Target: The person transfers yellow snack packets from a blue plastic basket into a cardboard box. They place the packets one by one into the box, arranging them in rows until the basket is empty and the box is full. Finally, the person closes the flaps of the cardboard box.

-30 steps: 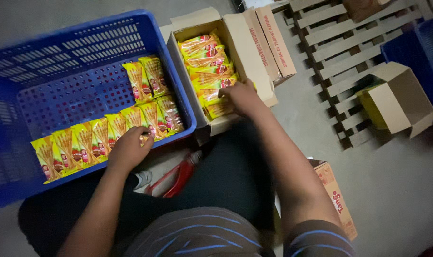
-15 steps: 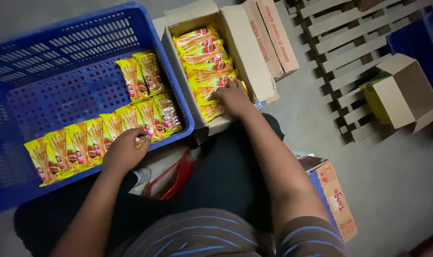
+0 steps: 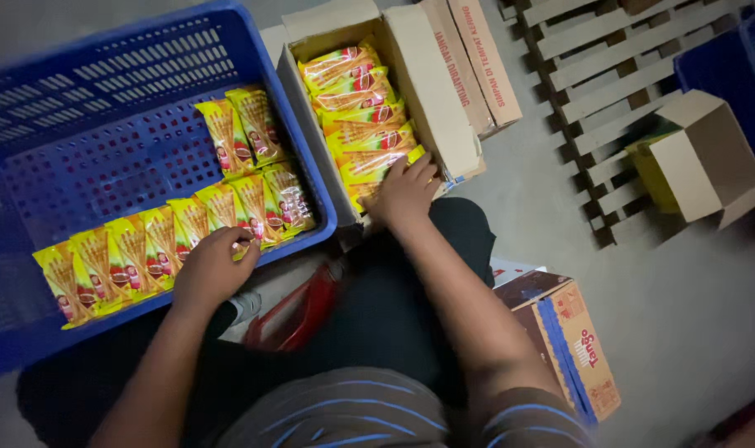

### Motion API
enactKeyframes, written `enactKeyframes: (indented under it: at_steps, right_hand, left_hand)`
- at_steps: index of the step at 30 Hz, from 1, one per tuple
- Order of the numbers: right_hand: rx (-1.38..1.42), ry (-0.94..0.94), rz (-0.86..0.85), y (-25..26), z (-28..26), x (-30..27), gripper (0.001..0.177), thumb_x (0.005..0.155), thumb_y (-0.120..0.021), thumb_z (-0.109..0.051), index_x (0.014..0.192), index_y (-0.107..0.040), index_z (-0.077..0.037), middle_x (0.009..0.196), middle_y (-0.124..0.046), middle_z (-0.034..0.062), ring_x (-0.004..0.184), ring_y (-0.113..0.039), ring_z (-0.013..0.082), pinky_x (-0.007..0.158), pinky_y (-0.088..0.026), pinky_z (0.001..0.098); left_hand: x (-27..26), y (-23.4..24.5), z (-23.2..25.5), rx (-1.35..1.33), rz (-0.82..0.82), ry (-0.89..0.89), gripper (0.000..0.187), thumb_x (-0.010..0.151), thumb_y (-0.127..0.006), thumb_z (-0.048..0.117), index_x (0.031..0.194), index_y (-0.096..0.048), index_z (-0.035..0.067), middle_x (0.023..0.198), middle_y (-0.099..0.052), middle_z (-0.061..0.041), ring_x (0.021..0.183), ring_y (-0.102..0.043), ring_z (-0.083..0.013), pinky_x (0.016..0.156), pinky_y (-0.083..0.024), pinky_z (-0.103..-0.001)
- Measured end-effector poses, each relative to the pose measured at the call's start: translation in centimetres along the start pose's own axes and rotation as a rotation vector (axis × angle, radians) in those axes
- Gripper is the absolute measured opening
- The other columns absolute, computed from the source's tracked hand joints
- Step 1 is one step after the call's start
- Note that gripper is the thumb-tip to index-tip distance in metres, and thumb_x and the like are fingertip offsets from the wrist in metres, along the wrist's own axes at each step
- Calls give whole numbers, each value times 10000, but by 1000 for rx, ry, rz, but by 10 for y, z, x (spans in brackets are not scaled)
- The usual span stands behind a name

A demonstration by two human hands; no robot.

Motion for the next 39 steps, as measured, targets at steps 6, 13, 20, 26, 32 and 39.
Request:
enactKeyframes:
  at_steps: [6, 13, 20, 26, 32, 39]
  right_hand:
    - [224, 88, -130, 13, 3, 26, 1198, 661, -973, -457, 1534, -298, 9, 1527, -227, 367, 1359, -369, 580, 1112, -419, 586]
    - [73, 43, -68, -44, -1, 61, 941, 702, -907, -540, 1293, -393, -19, 1248, -376, 306, 1097, -536, 609, 842, -571, 633]
    - [29, 46, -95, -40, -13, 51, 1002, 831, -779, -516, 1472, -370, 136, 1399, -455, 438, 1217, -595, 564, 975, -524, 591]
    - [79, -11, -118, -15, -16, 32, 1130, 832, -732, -580, 1579, -260, 124, 1540, -358, 433, 1391, -425, 593, 1116, -417, 568]
    - [76, -62, -214, -20, -20, 36, 1176, 873, -686, -638, 1611, -153, 107, 1620, -238, 398, 1475, -280, 585, 1200, -266, 562]
    - [191, 103, 0, 1, -29, 19, 823, 1016, -583, -407, 1583, -268, 99, 1544, -348, 419, 1416, -368, 620, 1133, -384, 644]
  left_hand:
    - [0, -6, -8, 7, 43, -37, 230, 959, -674, 341, 1048, -720, 133, 975, -730, -115, 1006, -722, -351, 877, -581, -481]
    - [-1, 2, 0, 1, 35, -9, 225, 961, -660, 343, 1050, -724, 146, 984, -740, -115, 1005, -728, -359, 862, -588, -489]
    - [0, -1, -3, 9, 73, -49, 211, 957, -671, 337, 1032, -731, 149, 949, -735, -109, 946, -739, -338, 821, -596, -479]
    - [5, -6, -6, 46, 60, -52, 230, 973, -673, 345, 1041, -734, 133, 952, -740, -106, 944, -747, -325, 808, -600, -454]
    - [1, -1, -2, 34, 65, -46, 235, 961, -672, 358, 1042, -735, 147, 959, -737, -116, 968, -734, -338, 845, -594, -471]
    - [1, -1, -8, -23, -22, 40, 283, 976, -621, 333, 1068, -745, 96, 1052, -746, -147, 1081, -713, -379, 923, -567, -491]
Point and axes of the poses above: each hand's wrist, its own x-axis towards the middle knuckle, its own y-axis out of the back of the hand, z = x × y, the point moved 6 cm from there along x, towards the middle knuckle
